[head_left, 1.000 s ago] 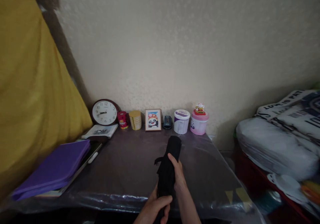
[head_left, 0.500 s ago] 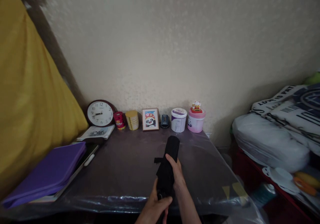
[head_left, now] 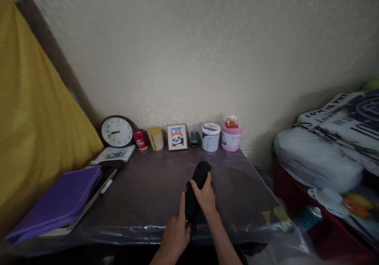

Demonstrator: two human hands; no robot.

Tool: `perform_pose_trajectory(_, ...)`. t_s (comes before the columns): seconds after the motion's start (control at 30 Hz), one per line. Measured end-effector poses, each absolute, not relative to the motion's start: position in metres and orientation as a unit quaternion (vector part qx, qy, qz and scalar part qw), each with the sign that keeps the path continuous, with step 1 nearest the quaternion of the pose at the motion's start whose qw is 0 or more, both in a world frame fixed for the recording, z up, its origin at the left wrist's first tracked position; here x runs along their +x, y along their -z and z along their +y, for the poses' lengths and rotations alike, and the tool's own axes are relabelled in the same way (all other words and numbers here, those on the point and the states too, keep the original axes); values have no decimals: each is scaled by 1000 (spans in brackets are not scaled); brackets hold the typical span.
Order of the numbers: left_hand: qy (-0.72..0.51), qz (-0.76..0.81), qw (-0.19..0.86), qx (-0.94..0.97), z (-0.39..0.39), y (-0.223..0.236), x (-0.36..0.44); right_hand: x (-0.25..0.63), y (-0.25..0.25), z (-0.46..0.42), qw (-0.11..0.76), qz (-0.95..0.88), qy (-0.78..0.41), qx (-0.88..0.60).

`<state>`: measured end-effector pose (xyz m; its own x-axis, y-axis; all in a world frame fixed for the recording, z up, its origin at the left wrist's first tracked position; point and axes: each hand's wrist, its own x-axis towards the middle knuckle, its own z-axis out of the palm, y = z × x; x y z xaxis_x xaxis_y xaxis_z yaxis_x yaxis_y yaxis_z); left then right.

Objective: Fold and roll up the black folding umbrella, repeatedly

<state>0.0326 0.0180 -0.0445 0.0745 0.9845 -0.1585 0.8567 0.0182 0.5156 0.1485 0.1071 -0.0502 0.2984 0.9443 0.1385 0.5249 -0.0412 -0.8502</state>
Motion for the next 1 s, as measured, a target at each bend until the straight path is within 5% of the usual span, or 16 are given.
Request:
perform_pose_trajectory(0.2,-97,648,242,715,21,43,20,139,65,112,414,-639,-38,-647)
perform_pose_trajectory(0.33,-65,629,237,737,23,51,14,135,72,116,412,-727,-10,-549)
perform_pose_trajectory(0.7,-64,642,209,735,21,56,21,140,61,122,335,-799,-97,-491)
perform_pose_trajectory(1.0,-34,635,179,750,21,54,19,149,48,125,352,-803,-189,-442)
